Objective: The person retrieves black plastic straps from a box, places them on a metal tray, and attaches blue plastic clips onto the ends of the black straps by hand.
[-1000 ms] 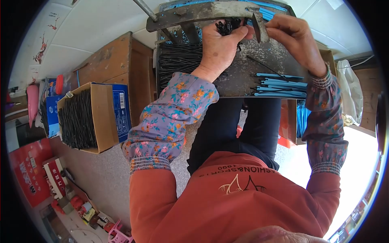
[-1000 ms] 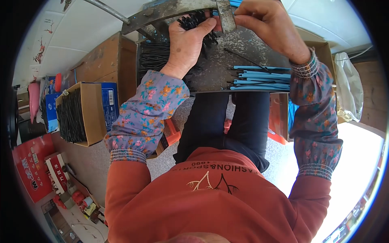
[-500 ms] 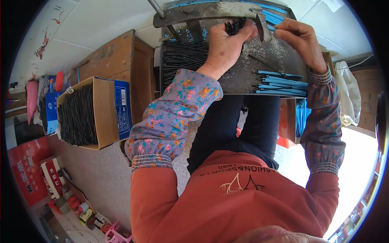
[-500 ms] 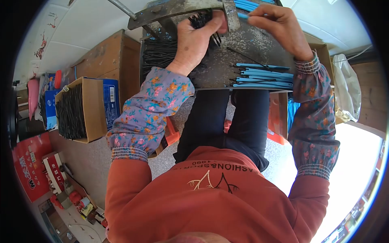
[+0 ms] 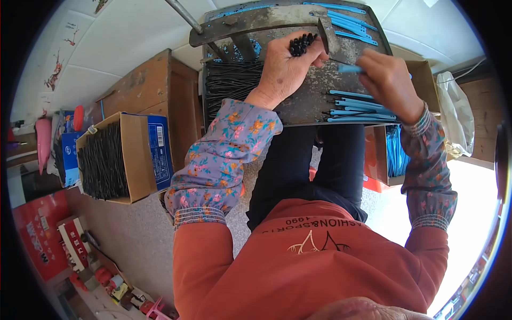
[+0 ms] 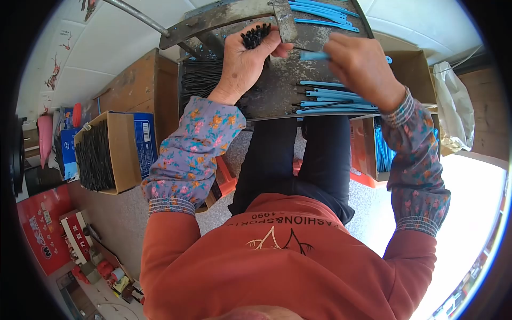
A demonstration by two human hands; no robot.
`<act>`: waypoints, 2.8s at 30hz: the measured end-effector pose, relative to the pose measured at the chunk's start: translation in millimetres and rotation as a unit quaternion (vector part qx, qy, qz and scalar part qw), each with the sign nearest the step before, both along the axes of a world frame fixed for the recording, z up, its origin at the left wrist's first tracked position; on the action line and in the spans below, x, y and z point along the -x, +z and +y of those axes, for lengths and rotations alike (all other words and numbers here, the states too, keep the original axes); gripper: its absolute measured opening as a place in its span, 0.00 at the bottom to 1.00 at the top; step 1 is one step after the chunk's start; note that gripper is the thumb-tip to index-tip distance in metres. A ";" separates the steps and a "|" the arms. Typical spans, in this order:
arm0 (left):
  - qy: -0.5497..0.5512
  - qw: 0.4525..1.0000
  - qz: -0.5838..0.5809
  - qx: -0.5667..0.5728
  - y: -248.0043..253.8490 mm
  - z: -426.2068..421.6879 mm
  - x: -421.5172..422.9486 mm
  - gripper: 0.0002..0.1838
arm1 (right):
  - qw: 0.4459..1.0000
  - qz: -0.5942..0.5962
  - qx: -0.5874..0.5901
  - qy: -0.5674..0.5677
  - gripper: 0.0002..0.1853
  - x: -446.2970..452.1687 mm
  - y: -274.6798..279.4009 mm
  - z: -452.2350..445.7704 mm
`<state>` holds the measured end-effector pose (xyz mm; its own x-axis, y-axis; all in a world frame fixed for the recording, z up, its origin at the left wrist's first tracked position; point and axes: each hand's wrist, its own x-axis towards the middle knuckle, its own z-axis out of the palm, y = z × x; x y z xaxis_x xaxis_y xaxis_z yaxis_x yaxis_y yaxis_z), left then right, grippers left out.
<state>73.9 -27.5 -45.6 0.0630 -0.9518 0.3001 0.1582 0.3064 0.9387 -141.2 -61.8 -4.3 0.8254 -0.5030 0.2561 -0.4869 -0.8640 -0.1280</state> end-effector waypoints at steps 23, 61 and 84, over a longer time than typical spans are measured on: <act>-0.220 0.953 -0.089 -0.187 37.2 16.0 -47.9 0.08 | 0.984 -0.074 0.146 0.075 0.09 -5.3 -8.2 -5.8; 0.072 0.988 0.133 -0.001 -6.8 -9.7 -2.3 0.04 | 0.840 -0.313 -0.440 -0.059 0.04 -34.7 -5.9 -24.6; 0.048 0.998 0.022 -0.019 -0.5 -0.6 -2.3 0.09 | 0.991 -0.097 -0.040 0.081 0.18 -10.2 -41.9 -115.7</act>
